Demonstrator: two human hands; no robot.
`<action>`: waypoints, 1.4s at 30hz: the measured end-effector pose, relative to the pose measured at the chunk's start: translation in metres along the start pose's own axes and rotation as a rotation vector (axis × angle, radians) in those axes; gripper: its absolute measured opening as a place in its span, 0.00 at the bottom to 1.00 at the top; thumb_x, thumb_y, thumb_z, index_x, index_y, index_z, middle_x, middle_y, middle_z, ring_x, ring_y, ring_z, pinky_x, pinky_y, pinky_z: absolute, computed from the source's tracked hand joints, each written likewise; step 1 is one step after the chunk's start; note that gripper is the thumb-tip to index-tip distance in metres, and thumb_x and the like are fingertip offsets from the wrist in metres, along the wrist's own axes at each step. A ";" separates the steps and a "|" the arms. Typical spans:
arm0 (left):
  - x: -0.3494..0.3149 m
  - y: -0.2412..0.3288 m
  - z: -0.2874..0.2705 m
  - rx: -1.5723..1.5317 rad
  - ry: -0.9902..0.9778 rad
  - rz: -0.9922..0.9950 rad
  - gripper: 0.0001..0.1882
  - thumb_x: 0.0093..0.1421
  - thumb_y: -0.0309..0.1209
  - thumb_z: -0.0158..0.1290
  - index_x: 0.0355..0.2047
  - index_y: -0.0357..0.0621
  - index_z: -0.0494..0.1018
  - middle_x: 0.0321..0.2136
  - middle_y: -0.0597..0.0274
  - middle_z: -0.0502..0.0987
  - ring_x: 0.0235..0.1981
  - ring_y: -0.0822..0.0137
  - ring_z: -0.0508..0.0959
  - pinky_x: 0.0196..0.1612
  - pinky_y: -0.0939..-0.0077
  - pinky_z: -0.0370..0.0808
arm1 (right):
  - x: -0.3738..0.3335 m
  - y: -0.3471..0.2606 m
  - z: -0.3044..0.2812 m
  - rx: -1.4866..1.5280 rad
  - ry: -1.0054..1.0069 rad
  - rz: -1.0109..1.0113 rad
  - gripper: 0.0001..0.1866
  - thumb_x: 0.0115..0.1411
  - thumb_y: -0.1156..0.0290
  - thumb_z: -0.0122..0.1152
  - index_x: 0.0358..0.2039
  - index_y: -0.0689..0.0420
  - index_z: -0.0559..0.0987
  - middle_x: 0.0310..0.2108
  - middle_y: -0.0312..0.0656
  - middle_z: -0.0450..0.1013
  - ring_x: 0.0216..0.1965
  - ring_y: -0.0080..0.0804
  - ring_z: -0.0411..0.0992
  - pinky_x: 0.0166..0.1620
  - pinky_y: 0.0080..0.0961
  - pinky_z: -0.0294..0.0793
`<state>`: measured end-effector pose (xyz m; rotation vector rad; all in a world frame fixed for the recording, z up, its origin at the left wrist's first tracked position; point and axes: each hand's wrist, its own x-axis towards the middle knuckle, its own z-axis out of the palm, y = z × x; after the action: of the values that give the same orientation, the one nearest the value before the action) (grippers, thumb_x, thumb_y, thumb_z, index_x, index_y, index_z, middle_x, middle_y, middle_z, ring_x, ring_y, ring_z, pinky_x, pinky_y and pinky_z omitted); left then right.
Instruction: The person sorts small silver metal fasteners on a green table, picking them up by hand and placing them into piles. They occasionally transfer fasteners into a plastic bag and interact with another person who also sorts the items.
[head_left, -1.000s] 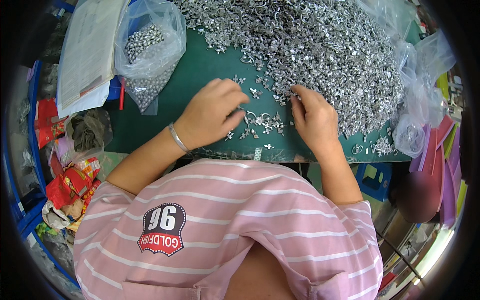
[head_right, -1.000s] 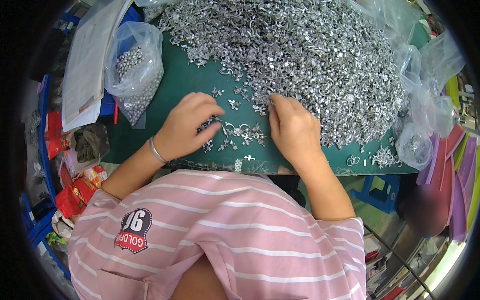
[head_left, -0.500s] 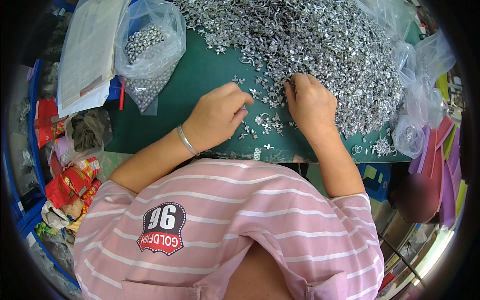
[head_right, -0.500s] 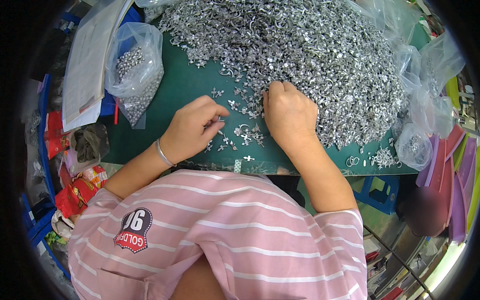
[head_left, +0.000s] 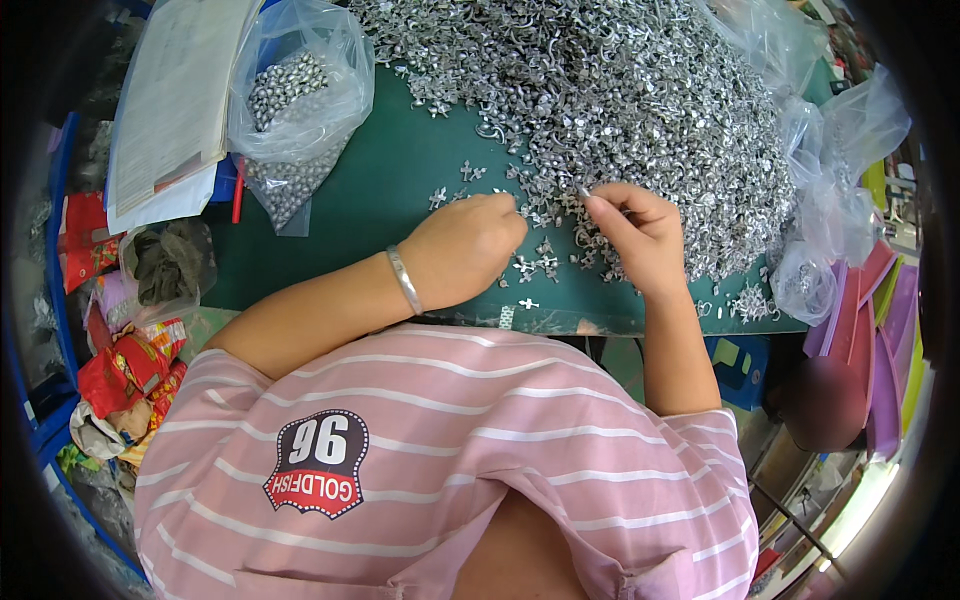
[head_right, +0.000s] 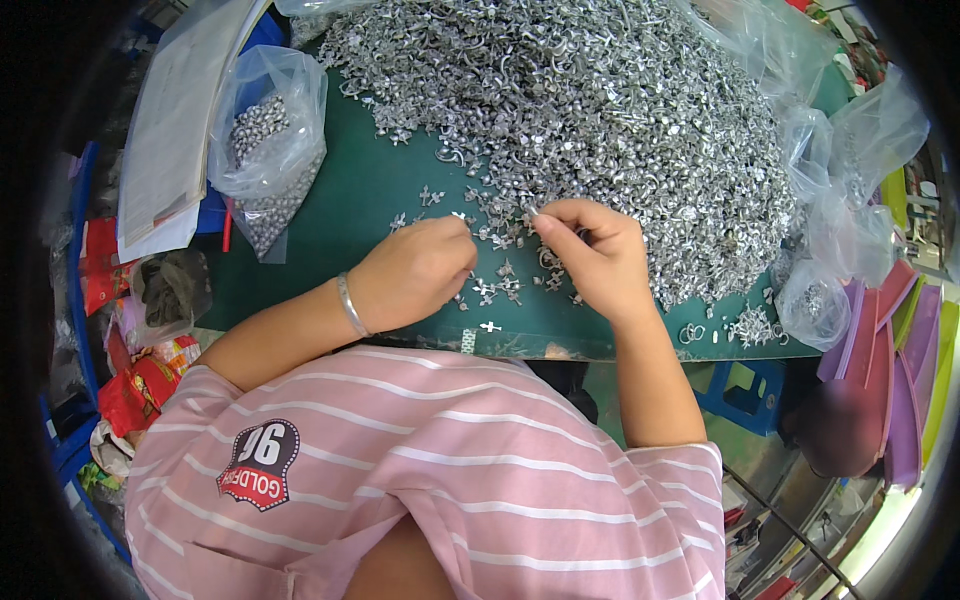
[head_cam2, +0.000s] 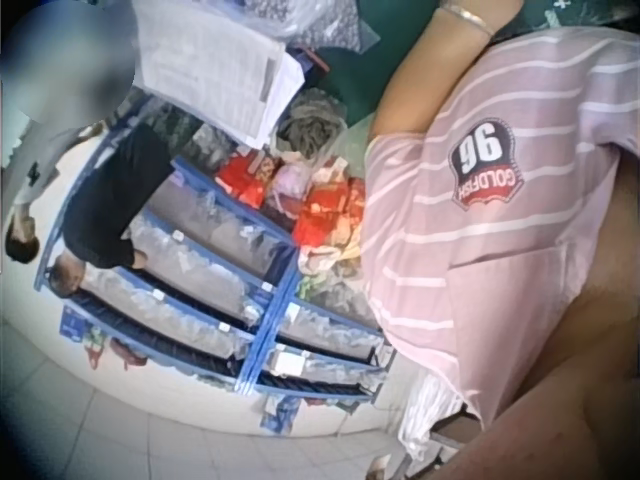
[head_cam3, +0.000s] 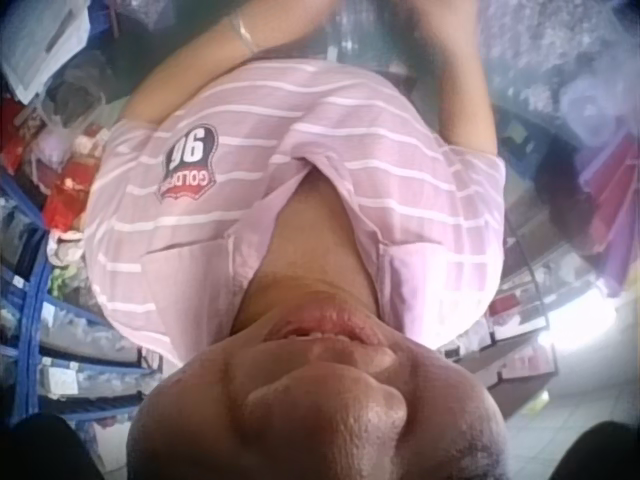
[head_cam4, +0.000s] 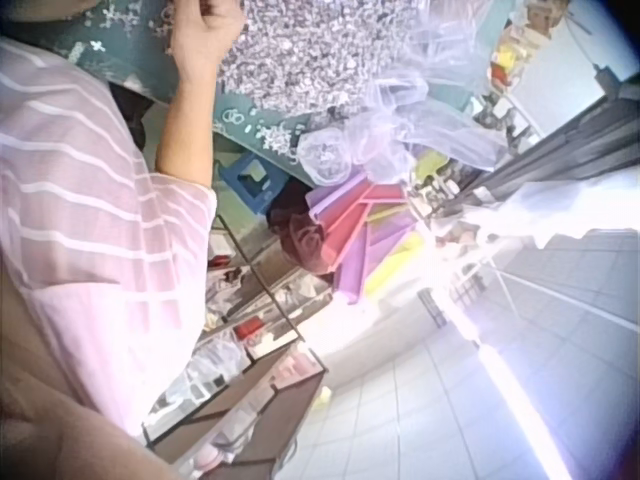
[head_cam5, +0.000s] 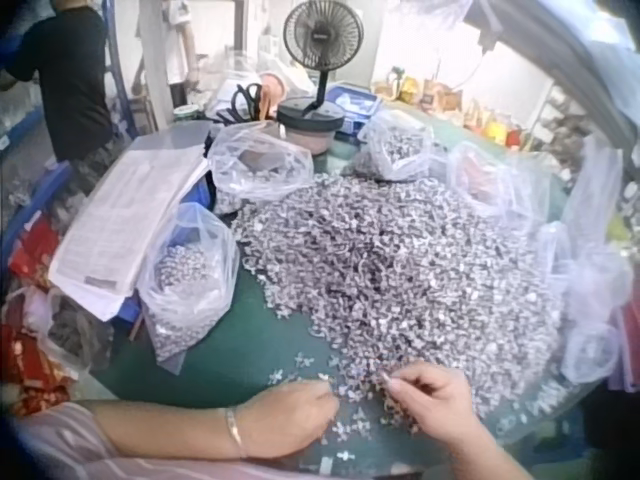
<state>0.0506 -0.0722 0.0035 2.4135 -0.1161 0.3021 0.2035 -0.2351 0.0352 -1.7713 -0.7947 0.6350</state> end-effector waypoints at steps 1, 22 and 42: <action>-0.001 -0.001 -0.002 -0.016 0.008 -0.012 0.05 0.47 0.22 0.54 0.24 0.41 0.69 0.26 0.56 0.69 0.29 0.55 0.73 0.31 0.64 0.71 | -0.004 0.003 -0.005 0.292 -0.039 0.087 0.04 0.54 0.75 0.56 0.25 0.62 0.75 0.24 0.41 0.72 0.19 0.23 0.65 0.19 0.17 0.62; 0.004 0.018 -0.027 -0.239 0.159 -0.116 0.11 0.49 0.22 0.57 0.35 0.41 0.72 0.30 0.63 0.72 0.26 0.70 0.74 0.29 0.77 0.73 | -0.028 0.003 0.047 0.566 -0.501 0.369 0.20 0.66 0.55 0.44 0.44 0.60 0.72 0.23 0.46 0.73 0.19 0.36 0.70 0.20 0.25 0.67; 0.046 0.017 0.022 0.195 -0.053 0.253 0.03 0.49 0.28 0.49 0.22 0.45 0.72 0.30 0.62 0.69 0.36 0.62 0.69 0.37 0.70 0.68 | -0.033 0.015 -0.001 -0.906 0.162 -0.336 0.03 0.53 0.74 0.59 0.29 0.56 0.77 0.23 0.41 0.71 0.20 0.41 0.71 0.23 0.33 0.72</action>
<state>0.0967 -0.1000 0.0095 2.6030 -0.4366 0.3790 0.1861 -0.2649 0.0228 -2.3579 -1.3548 -0.1456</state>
